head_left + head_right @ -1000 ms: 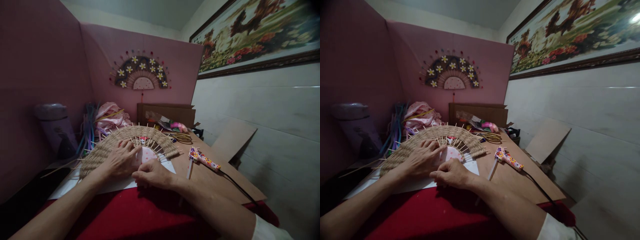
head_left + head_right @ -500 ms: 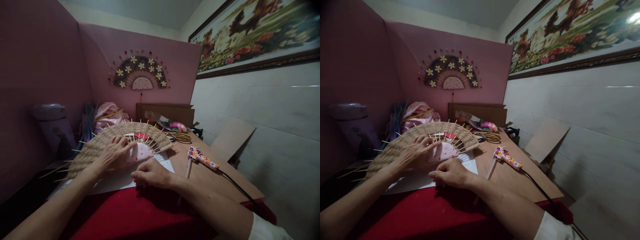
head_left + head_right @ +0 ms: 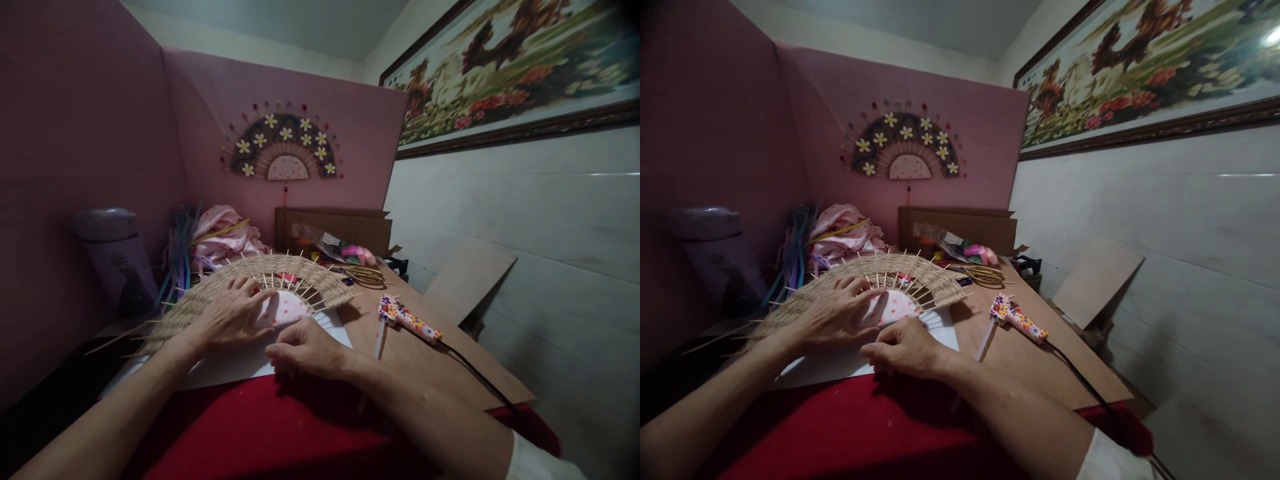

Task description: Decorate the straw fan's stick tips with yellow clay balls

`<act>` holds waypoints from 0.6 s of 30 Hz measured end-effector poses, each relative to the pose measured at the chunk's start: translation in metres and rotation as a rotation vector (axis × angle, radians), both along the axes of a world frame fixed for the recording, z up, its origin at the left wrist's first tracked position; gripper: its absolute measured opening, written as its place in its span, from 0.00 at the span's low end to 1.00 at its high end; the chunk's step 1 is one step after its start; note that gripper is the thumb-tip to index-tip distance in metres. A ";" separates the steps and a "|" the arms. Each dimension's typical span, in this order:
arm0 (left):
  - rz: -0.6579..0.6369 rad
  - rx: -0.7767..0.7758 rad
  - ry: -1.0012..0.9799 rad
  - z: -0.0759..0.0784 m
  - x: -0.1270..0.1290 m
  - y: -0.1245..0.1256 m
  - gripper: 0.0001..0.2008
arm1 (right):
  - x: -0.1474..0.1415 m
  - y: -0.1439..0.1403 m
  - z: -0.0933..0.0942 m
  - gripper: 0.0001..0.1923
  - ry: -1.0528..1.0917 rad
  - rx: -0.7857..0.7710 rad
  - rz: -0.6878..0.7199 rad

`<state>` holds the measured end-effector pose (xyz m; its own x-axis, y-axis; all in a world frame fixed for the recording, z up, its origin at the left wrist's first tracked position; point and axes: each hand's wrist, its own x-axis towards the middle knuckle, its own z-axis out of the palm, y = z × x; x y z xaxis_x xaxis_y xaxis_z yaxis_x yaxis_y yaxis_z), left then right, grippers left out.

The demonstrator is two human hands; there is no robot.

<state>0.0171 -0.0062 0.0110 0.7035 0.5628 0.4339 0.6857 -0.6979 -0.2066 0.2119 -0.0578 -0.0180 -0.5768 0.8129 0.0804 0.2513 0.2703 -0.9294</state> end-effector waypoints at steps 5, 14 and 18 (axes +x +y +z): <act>-0.010 -0.007 -0.006 -0.003 0.005 -0.004 0.26 | 0.000 0.001 -0.001 0.15 0.004 -0.034 -0.001; -0.059 -0.065 -0.025 0.000 0.009 -0.009 0.26 | -0.002 0.000 -0.003 0.18 0.028 0.085 -0.058; -0.066 -0.107 -0.051 0.007 0.011 -0.016 0.25 | 0.012 0.009 0.024 0.23 0.240 0.185 -0.316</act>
<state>0.0280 -0.0223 0.0182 0.7189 0.5611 0.4102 0.6455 -0.7579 -0.0947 0.2238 -0.0492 0.0063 -0.2495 0.9057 0.3428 0.1313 0.3824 -0.9146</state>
